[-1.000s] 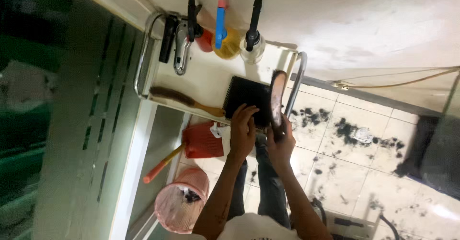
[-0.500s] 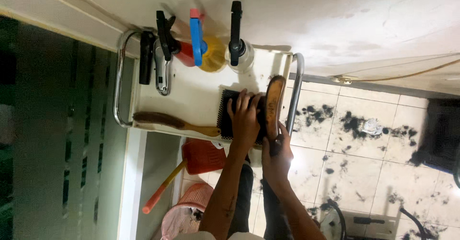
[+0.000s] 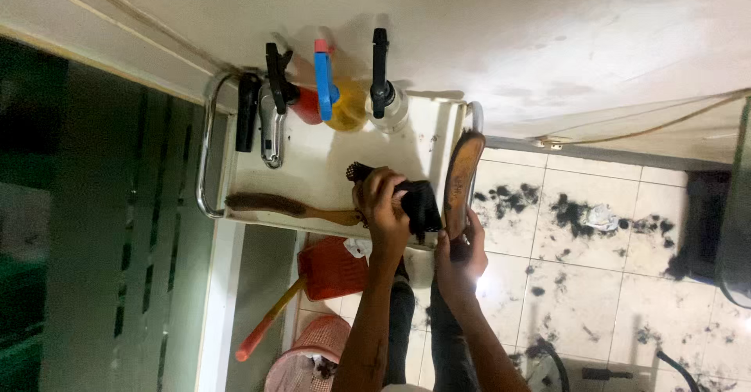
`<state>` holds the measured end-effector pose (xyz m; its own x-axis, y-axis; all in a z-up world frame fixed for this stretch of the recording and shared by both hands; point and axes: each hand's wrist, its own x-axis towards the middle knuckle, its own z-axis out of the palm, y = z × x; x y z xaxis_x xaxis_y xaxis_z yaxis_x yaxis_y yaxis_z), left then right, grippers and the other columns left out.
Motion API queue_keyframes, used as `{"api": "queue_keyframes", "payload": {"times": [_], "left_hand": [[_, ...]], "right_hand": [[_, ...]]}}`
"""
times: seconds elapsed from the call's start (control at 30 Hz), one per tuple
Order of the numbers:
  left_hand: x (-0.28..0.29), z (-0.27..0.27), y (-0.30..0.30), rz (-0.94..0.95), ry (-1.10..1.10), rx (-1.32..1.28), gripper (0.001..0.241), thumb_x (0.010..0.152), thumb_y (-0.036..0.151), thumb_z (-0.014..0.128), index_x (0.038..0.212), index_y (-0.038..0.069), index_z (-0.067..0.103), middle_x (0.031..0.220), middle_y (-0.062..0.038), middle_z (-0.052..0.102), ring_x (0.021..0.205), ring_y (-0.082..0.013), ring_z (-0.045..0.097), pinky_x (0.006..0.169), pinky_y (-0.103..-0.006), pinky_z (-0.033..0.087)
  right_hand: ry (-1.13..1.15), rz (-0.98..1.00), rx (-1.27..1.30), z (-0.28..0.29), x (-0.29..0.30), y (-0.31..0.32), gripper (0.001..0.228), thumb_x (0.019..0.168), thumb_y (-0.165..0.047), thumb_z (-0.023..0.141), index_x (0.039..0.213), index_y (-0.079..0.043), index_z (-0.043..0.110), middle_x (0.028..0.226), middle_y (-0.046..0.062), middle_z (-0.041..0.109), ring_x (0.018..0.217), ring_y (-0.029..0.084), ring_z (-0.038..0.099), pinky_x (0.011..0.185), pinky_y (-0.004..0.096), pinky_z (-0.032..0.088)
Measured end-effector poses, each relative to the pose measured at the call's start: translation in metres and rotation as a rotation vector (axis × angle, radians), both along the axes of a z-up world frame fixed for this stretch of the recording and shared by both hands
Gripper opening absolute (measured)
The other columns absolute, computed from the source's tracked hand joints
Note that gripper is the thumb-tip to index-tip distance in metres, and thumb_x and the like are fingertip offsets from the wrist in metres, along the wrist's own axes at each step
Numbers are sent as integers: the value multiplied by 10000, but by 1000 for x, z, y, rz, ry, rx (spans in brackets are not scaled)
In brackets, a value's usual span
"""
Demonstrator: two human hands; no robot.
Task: The person picks up several hair clipper guards and places them into a round container, puts a comb into a tall cup, and organizes various boxes and containers on a shelf. The person then uses a wooden brush to sweep hair off a glass counter before spreading a black mesh mat flat across the surface.
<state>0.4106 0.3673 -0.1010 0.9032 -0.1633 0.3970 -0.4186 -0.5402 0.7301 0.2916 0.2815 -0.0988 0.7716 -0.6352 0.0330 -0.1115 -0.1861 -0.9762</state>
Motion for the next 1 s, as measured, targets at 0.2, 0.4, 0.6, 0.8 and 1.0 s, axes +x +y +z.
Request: {"api": "queue_keyframes", "payload": {"times": [0.2, 0.4, 0.6, 0.8, 1.0], "left_hand": [[-17, 29, 12, -56, -29, -72, 448, 740, -184, 509, 1107, 45, 628, 1179, -69, 658, 1304, -312, 581, 1174, -503, 329], [-36, 68, 10, -161, 102, -319, 456, 749, -239, 420, 1086, 13, 596, 1239, -119, 662, 1391, -314, 530, 1231, -454, 367], [-73, 118, 1, -333, 254, -609, 499, 761, -284, 332, 1094, 13, 556, 1273, -140, 658, 1440, -305, 512, 1255, -431, 320], [-131, 142, -7, -487, 417, -716, 487, 749, -284, 391, 1092, 25, 545, 1309, -143, 646, 1383, -269, 530, 1232, -420, 341], [-194, 133, -29, -627, 507, -712, 353, 921, -261, 477, 1112, 29, 546, 1288, -139, 651, 1291, -245, 576, 1181, -382, 390]], "right_hand": [[151, -38, 115, 25, -10, -6, 617, 978, 13, 589, 1546, -60, 359, 1202, 204, 668, 964, 214, 734, 767, 307, 584], [-19, -59, 122, 59, -36, -3, 604, 1001, 10, 572, 1557, -56, 347, 1236, 185, 657, 1007, 190, 707, 828, 283, 555], [-76, -158, 119, 115, -76, -6, 585, 1000, 15, 591, 1541, -47, 379, 1129, 142, 648, 884, 136, 694, 729, 255, 543], [20, -196, 299, 139, -136, -7, 581, 969, 20, 613, 1514, -81, 438, 972, 93, 636, 616, 86, 552, 504, 256, 427], [-71, -151, 153, 129, -207, -22, 596, 944, 29, 612, 1501, -73, 426, 981, 49, 687, 688, 34, 600, 570, 226, 480]]}}
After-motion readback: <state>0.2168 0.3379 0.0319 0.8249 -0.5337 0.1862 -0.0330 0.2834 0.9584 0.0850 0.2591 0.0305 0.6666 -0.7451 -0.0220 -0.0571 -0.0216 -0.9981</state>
